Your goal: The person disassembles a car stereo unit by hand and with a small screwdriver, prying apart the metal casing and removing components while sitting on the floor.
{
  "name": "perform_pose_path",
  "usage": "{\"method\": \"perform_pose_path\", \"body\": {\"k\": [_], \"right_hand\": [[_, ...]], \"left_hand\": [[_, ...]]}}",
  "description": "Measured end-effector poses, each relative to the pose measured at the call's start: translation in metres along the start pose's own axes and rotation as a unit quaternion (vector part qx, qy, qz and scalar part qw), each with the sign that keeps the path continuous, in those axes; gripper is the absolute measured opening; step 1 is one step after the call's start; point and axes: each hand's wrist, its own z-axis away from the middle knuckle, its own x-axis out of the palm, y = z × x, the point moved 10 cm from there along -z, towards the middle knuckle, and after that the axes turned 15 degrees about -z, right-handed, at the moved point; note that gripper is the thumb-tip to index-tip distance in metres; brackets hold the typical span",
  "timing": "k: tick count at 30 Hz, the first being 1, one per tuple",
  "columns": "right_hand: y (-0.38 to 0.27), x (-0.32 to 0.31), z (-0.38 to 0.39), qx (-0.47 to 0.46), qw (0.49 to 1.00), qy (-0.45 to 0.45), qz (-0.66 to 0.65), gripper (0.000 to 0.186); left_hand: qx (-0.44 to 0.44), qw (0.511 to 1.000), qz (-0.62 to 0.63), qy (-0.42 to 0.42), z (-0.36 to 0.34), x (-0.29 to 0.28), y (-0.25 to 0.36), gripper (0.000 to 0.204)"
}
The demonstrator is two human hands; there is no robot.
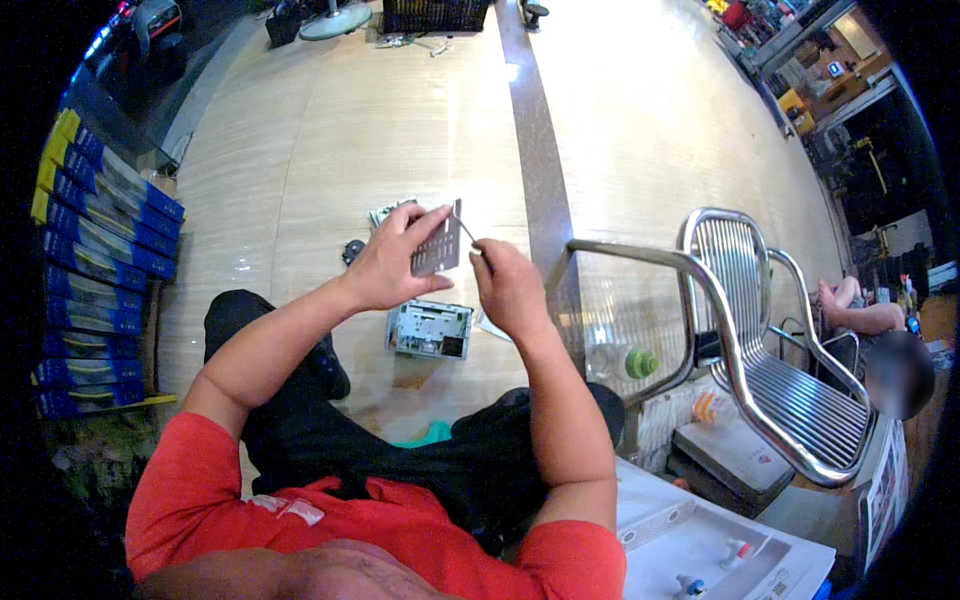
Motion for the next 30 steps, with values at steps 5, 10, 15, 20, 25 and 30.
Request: {"method": "perform_pose_path", "body": {"k": [5, 10, 15, 20, 25, 30], "right_hand": [[0.006, -0.004, -0.004, 0.048, 0.998, 0.027, -0.021, 0.018], [0.015, -0.002, -0.002, 0.064, 0.998, 0.006, -0.009, 0.019], [0.014, -0.006, 0.000, 0.050, 0.998, 0.038, -0.025, 0.019], [0.003, 0.004, 0.003, 0.020, 1.000, -0.003, -0.017, 0.019], [-0.011, 0.008, 0.002, 0.002, 1.000, -0.025, -0.018, 0.017], [-0.015, 0.006, 0.003, -0.033, 0.999, -0.006, -0.025, 0.016]], "left_hand": [[0.054, 0.996, 0.060, -0.042, 0.003, 0.002, 0.013, 0.097], [0.082, 0.994, 0.068, -0.025, 0.005, 0.003, 0.019, 0.093], [0.068, 0.994, 0.080, -0.019, 0.005, -0.001, 0.015, 0.094], [0.032, 0.996, 0.074, -0.033, 0.004, 0.004, 0.007, 0.094], [-0.029, 0.998, 0.041, -0.047, 0.006, 0.014, -0.012, 0.093], [-0.088, 0.991, 0.053, -0.082, 0.006, 0.022, -0.022, 0.095]]}}
